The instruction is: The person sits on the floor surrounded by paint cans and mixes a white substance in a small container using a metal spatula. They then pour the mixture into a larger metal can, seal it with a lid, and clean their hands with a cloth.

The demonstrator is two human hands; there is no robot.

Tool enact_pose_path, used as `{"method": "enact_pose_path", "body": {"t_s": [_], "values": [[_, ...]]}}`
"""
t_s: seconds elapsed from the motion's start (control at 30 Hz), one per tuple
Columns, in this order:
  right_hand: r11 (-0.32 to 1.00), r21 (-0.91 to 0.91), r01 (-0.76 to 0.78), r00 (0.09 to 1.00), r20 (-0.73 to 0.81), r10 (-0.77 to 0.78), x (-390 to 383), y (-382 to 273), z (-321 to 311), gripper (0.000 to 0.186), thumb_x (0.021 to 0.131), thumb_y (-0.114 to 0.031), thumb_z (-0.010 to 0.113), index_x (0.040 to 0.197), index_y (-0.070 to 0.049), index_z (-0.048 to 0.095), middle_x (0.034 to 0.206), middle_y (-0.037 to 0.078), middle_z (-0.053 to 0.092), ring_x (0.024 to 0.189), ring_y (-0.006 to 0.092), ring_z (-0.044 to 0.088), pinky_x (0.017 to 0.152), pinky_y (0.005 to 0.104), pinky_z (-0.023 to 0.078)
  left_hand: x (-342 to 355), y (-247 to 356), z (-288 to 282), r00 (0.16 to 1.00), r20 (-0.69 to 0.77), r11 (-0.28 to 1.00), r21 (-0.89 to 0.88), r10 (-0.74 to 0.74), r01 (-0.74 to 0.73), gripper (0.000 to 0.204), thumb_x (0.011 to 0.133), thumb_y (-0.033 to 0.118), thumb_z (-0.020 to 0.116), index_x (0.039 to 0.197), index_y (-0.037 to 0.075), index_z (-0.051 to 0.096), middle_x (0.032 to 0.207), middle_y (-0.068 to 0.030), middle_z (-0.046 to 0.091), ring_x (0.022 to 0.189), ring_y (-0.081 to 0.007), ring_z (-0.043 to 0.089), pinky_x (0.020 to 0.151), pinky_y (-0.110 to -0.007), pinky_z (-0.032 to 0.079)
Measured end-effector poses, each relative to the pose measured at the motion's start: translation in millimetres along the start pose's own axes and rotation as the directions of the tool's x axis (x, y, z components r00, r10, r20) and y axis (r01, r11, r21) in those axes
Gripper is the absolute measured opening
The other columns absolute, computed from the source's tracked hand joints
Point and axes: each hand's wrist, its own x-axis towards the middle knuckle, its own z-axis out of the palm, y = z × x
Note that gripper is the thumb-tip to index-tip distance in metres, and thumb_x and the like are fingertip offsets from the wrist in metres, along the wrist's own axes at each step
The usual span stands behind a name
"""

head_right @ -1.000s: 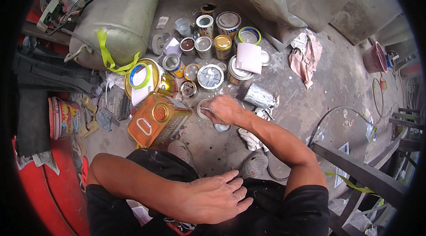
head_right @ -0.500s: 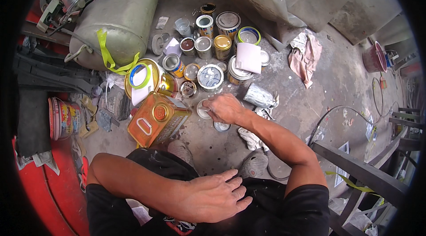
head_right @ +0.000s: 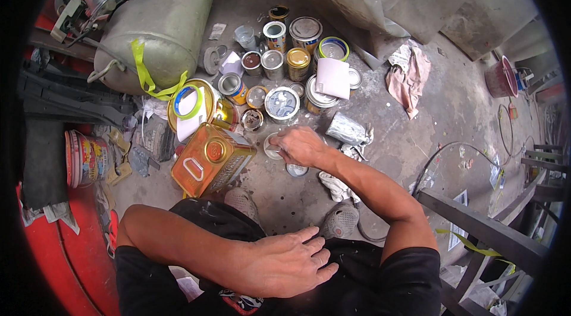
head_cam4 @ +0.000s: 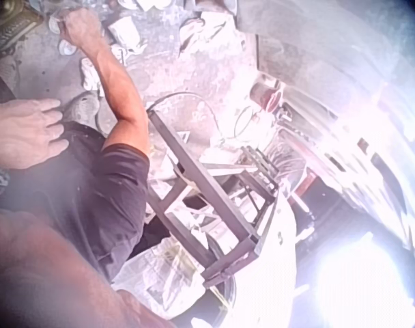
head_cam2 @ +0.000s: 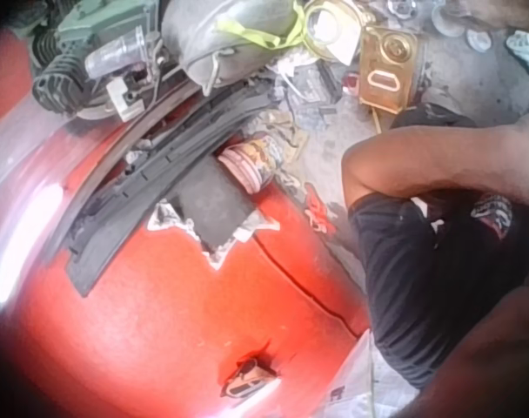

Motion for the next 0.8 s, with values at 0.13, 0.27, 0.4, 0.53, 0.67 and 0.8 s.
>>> {"method": "enact_pose_path", "body": {"t_s": [0.13, 0.27, 0.4, 0.53, 0.67, 0.8], "values": [[0.999, 0.028, -0.035, 0.999, -0.018, 0.036, 0.0, -2.9, 2.5, 0.011, 0.085, -0.012, 0.068, 0.095, -0.008, 0.065, 0.078, 0.015, 0.065, 0.076, 0.0402, 0.066, 0.064, 0.0506, 0.053, 0.9, 1.4, 3.3, 1.0, 0.001, 1.0, 0.014, -0.014, 0.014, 0.044, 0.093, 0.02, 0.054, 0.13, -0.002, 0.063, 0.102, -0.0139, 0.068, 0.104, -0.0299, 0.066, 0.105, -0.048, 0.046], [0.999, 0.042, -0.029, 0.998, -0.046, 0.031, 1.0, -5.6, 1.4, 0.01, 0.086, -0.011, 0.067, 0.094, -0.007, 0.065, 0.077, 0.015, 0.065, 0.076, 0.0403, 0.066, 0.064, 0.0504, 0.053, 1.6, 1.6, 3.4, 1.0, -0.002, 1.0, 0.018, -0.016, 0.016, 0.044, 0.093, 0.02, 0.054, 0.13, -0.002, 0.063, 0.103, -0.0142, 0.069, 0.105, -0.0299, 0.066, 0.104, -0.048, 0.046], [0.999, 0.018, -0.039, 0.998, 0.045, 0.039, 1.2, -4.8, -4.9, 0.012, 0.087, -0.012, 0.067, 0.097, -0.008, 0.065, 0.08, 0.015, 0.065, 0.077, 0.0403, 0.067, 0.065, 0.0506, 0.053, 1.1, 1.9, 5.3, 1.0, -0.011, 1.0, 0.023, -0.019, 0.019, 0.044, 0.093, 0.021, 0.054, 0.131, -0.002, 0.063, 0.104, -0.0147, 0.069, 0.106, -0.0299, 0.066, 0.104, -0.048, 0.046], [0.996, 0.061, -0.061, 0.998, 0.015, 0.06, 1.0, -4.1, 3.9, 0.017, 0.085, -0.013, 0.067, 0.101, -0.008, 0.066, 0.084, 0.015, 0.067, 0.08, 0.0406, 0.067, 0.068, 0.0511, 0.054, 2.4, 0.6, 3.0, 1.0, 0.003, 1.0, 0.023, -0.008, 0.008, 0.045, 0.094, 0.02, 0.053, 0.131, -0.002, 0.063, 0.105, -0.0152, 0.069, 0.106, -0.0302, 0.066, 0.105, -0.048, 0.046], [0.997, -0.027, -0.066, 0.993, 0.091, 0.068, 1.4, -1.2, -2.0, 0.025, 0.085, -0.016, 0.067, 0.109, -0.009, 0.068, 0.094, 0.017, 0.072, 0.085, 0.0403, 0.07, 0.073, 0.0517, 0.057, 2.4, 0.2, 4.5, 1.0, -0.002, 1.0, 0.014, -0.011, 0.011, 0.045, 0.094, 0.02, 0.053, 0.131, -0.002, 0.062, 0.106, -0.0159, 0.069, 0.107, -0.0309, 0.066, 0.106, -0.049, 0.046], [0.99, 0.082, -0.117, 0.992, 0.059, 0.112, 4.4, -5.3, -1.8, 0.025, 0.085, -0.016, 0.066, 0.109, -0.009, 0.067, 0.096, 0.016, 0.073, 0.085, 0.0404, 0.07, 0.073, 0.0515, 0.057, 2.7, -0.6, 3.1, 1.0, 0.005, 1.0, 0.012, -0.012, 0.012, 0.045, 0.094, 0.02, 0.053, 0.132, -0.003, 0.062, 0.106, -0.0164, 0.069, 0.108, -0.0315, 0.067, 0.107, -0.049, 0.046]]}}
